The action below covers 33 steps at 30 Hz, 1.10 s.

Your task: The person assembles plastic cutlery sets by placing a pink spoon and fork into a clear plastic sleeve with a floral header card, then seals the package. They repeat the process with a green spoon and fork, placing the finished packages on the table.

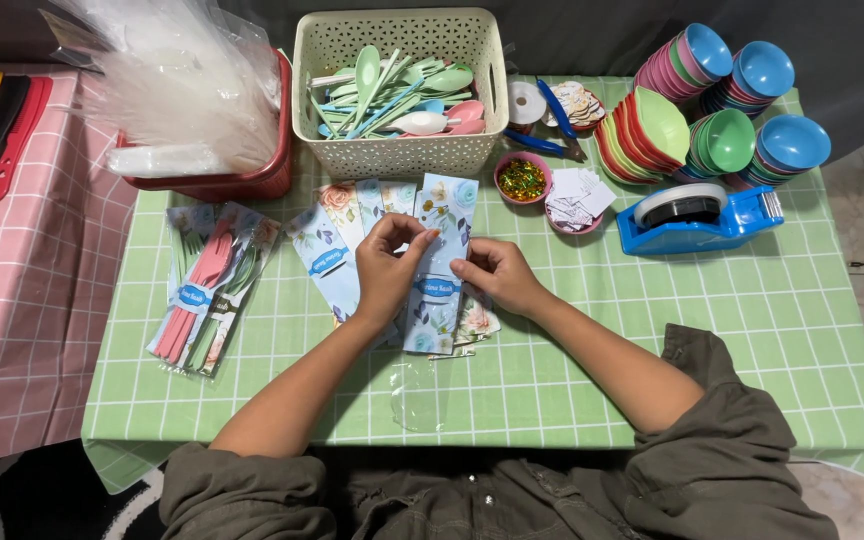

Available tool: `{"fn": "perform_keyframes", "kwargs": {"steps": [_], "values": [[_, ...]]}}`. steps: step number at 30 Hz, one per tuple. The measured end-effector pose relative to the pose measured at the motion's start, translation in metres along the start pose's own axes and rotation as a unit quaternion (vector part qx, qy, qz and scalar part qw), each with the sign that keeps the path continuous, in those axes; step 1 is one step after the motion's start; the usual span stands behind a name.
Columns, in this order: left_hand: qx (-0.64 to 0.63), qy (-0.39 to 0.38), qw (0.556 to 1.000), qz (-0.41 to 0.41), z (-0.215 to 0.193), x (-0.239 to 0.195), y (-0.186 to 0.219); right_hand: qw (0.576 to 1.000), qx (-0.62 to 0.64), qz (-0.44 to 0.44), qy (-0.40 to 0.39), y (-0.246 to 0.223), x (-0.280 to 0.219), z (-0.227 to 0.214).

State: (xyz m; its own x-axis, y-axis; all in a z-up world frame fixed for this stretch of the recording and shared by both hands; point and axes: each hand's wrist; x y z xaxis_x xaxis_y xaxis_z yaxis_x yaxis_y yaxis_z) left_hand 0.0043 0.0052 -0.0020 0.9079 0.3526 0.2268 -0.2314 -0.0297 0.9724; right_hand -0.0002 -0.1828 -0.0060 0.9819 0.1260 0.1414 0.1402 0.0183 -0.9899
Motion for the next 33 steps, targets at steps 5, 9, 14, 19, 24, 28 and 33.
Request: {"fn": "perform_keyframes", "kwargs": {"steps": [5, 9, 14, 19, 24, 28, 33], "values": [[-0.012, -0.019, 0.999, 0.028, 0.000, 0.001, 0.031, 1.000, 0.016, -0.004, 0.021, -0.025, 0.008, -0.005], [0.000, -0.034, 0.990, 0.139, -0.006, 0.012, 0.060, 0.999, 0.020, -0.004, 0.045, 0.005, 0.019, -0.027], [0.021, -0.038, 0.979, 0.200, -0.008, 0.034, 0.091, 0.999, 0.017, 0.000, 0.044, 0.007, 0.021, -0.029], [0.087, -0.071, 0.943, 0.313, -0.002, 0.080, 0.089, 1.000, 0.018, -0.002, 0.025, 0.018, 0.025, -0.031], [0.156, -0.089, 0.927, 0.329, 0.024, 0.152, 0.075, 1.000, 0.024, 0.010, 0.017, 0.029, 0.025, -0.036], [0.269, -0.154, 0.859, 0.407, 0.051, 0.187, 0.049, 0.999, 0.022, 0.022, 0.016, 0.047, 0.029, -0.043], [0.482, -0.217, 0.718, 0.453, 0.088, 0.211, 0.006, 0.998, 0.032, 0.030, 0.032, 0.048, 0.031, -0.046]]}}
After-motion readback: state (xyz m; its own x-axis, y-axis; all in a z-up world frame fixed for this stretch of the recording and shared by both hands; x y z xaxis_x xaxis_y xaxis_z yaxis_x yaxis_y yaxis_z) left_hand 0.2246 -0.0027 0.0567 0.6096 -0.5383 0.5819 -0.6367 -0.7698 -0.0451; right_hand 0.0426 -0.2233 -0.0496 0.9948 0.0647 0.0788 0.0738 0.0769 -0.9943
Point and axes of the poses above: each hand's wrist, its own x-axis towards the middle knuckle, its own z-axis out of the palm, y = z × x, and after that the axes turned 14 degrees about y, right-handed
